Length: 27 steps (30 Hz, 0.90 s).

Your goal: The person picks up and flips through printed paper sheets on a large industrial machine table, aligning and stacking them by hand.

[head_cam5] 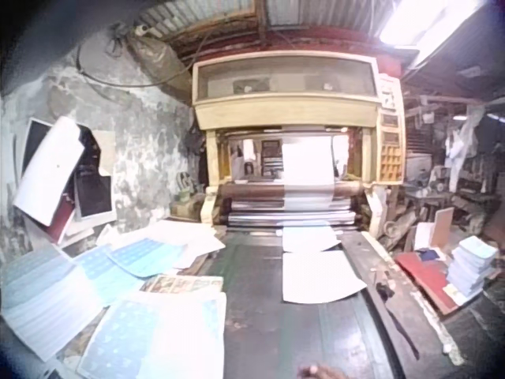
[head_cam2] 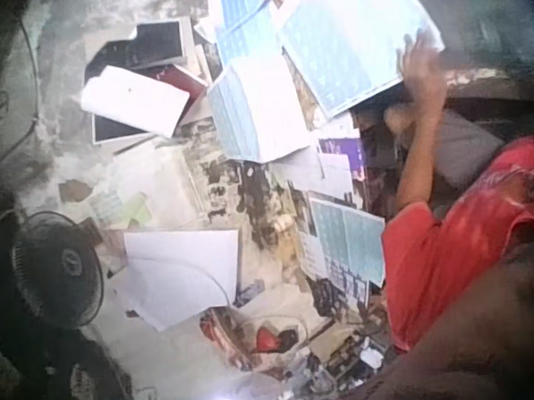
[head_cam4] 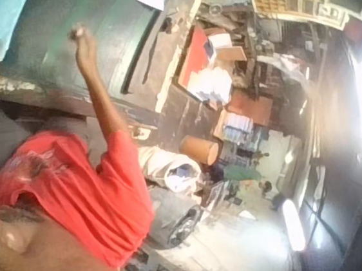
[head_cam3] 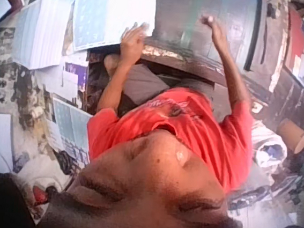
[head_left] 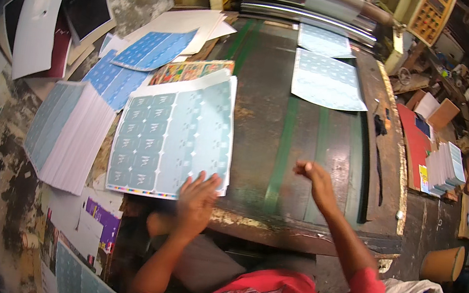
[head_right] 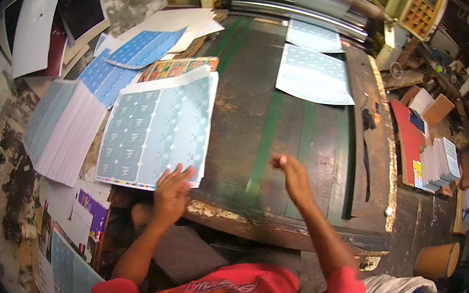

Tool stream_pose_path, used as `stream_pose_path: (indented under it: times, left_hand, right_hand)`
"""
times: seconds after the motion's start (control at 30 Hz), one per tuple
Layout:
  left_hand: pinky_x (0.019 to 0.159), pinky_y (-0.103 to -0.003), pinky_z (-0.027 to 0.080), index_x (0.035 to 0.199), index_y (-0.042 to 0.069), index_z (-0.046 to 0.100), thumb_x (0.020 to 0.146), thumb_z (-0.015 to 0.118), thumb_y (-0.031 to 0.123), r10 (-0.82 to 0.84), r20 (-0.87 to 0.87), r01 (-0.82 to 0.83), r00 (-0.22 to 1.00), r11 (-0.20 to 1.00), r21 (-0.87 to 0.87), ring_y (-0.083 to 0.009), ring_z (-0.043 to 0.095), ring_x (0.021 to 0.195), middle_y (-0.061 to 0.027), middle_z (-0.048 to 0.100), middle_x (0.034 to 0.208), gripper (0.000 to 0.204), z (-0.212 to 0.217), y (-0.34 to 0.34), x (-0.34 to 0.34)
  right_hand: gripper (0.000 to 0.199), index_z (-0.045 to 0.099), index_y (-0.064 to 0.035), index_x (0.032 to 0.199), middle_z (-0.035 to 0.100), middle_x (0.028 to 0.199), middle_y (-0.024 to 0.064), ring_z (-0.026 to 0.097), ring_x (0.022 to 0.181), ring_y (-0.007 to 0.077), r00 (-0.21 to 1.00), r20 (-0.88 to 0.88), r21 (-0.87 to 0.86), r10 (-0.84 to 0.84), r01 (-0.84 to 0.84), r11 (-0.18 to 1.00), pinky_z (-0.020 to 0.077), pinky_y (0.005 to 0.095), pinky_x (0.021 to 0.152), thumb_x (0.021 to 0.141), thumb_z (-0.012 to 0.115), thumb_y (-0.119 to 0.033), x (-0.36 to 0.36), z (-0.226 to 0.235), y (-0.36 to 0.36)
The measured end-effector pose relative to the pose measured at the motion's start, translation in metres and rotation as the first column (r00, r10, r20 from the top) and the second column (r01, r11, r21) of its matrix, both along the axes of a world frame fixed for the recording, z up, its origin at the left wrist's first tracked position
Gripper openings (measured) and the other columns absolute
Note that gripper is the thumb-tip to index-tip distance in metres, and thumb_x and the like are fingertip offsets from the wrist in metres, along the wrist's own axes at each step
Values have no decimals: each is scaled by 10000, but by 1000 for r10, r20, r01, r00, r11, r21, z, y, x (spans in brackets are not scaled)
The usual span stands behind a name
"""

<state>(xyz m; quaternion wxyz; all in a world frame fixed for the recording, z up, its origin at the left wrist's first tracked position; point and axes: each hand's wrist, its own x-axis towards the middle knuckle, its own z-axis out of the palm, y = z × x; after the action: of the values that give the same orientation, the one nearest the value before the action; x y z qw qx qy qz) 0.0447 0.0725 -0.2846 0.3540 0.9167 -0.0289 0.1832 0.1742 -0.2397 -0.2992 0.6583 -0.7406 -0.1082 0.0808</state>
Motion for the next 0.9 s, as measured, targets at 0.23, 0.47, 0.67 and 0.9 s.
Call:
stream_pose_path:
  times: [0.23,0.47,0.67,0.9]
  left_hand:
    - [1122,-509,269,1257,76,612,928,600,192,-279,174,264,944,959,102,-316,552,1236,-111,677,1162,349,10,-28,-10]
    - [1157,-512,208,1294,66,580,910,624,352,-41,67,12,997,921,389,-333,349,1402,-97,444,1478,480,20,-37,6]
    - [1067,-492,334,1253,79,614,957,565,230,22,100,-58,995,924,378,-316,524,1268,-112,618,1290,337,-3,-19,-1]
    - [1060,-497,340,1188,60,637,936,584,168,95,124,-126,988,956,265,-350,559,1220,-123,648,1235,279,-7,-23,-3]
  right_hand:
    - [454,555,8,1257,666,884,99,633,772,144,862,-352,504,364,-153,850,526,326,781,978,532,-349,-56,13,1]
    - [259,541,-28,1058,554,674,37,480,495,122,759,-648,504,63,366,783,522,357,584,963,559,-268,-33,-29,3]
    - [290,473,-67,1108,534,721,65,450,535,131,664,-746,463,-43,565,683,540,409,704,1004,491,-337,33,-108,-12]
    - [432,465,-27,1132,548,795,109,506,612,156,699,-714,543,-42,591,596,555,439,775,1005,432,-438,128,-120,-25]
